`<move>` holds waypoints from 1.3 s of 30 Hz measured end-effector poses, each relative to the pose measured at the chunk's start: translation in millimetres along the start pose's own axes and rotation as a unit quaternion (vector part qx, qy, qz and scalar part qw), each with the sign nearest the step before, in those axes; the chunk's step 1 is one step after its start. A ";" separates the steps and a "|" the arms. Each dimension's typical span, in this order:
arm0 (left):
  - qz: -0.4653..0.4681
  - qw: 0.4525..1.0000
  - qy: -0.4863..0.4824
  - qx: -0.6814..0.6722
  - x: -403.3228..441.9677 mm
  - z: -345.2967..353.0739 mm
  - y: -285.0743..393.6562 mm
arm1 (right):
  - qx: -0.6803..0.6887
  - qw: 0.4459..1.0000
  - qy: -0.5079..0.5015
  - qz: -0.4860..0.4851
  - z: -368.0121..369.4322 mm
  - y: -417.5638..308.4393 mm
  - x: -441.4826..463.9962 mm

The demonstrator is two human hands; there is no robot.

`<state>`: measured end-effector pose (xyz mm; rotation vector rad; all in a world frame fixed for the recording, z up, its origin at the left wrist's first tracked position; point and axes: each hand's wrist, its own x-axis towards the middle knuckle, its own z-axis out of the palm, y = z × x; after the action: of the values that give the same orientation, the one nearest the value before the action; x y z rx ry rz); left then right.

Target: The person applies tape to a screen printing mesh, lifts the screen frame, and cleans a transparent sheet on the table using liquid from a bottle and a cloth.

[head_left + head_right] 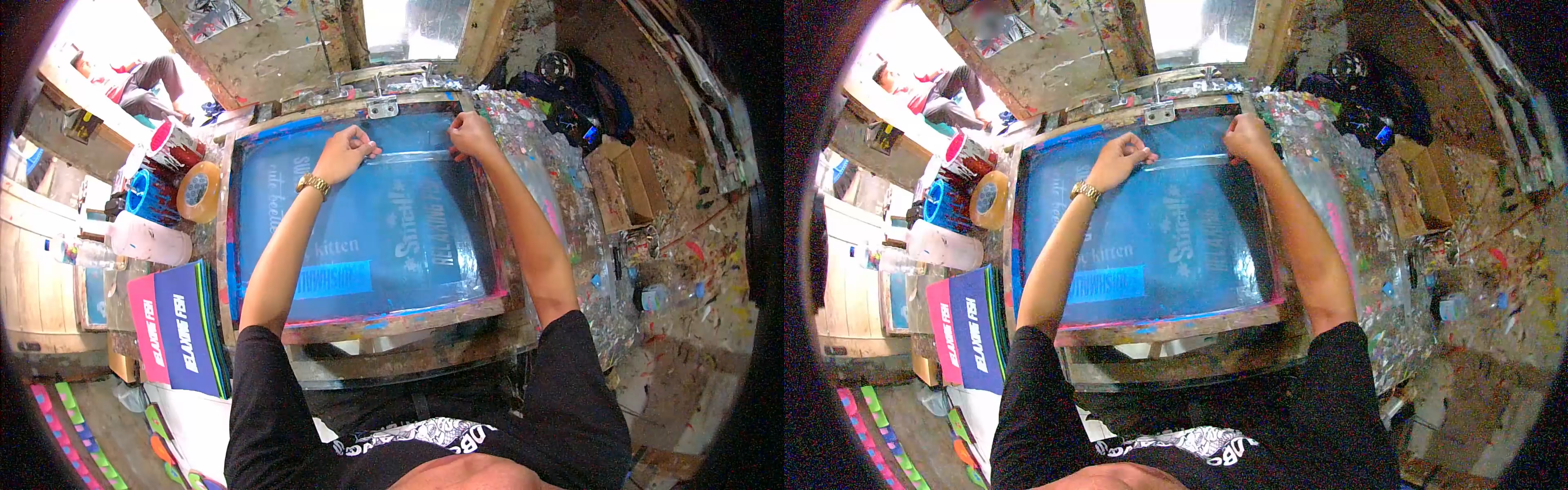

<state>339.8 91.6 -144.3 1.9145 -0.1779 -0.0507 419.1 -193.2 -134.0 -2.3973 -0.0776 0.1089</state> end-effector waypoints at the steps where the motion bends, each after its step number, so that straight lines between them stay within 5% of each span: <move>1: 0.000 1.000 0.000 0.000 0.3 0.5 -2.6 | -0.011 1.000 -0.010 0.004 -1.1 0.3 -2.0; 8: -0.076 0.985 0.046 0.148 -2.6 3.9 20.5 | -0.226 0.970 0.059 -0.072 -9.6 -18.6 -22.8; 12: -0.153 0.970 0.057 0.181 6.4 4.9 12.9 | -0.205 0.977 0.049 -0.042 -12.6 -25.0 -27.3; 18: -0.107 0.945 0.157 0.266 9.7 11.7 5.0 | -0.221 0.974 0.035 -0.044 -16.3 -32.1 -32.5; 22: -0.144 0.947 0.145 0.247 11.4 9.4 23.8 | -0.237 0.970 0.044 -0.033 -12.6 -31.7 -30.6; 24: -0.206 0.933 0.041 0.293 17.3 6.9 34.8 | -0.240 0.969 0.041 -0.028 -12.3 -32.6 -31.7; 37: -0.229 0.892 0.009 0.390 27.9 19.3 49.7 | -0.368 0.927 0.017 -0.072 -4.1 -41.8 -27.2; 39: -0.227 0.862 0.073 0.448 22.1 19.2 52.4 | -0.380 0.923 0.017 -0.067 0.9 -35.8 -21.3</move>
<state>354.1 52.9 -100.7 2.8462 0.4431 -0.1603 396.9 -168.1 -109.2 -3.1578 -0.3171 -0.0404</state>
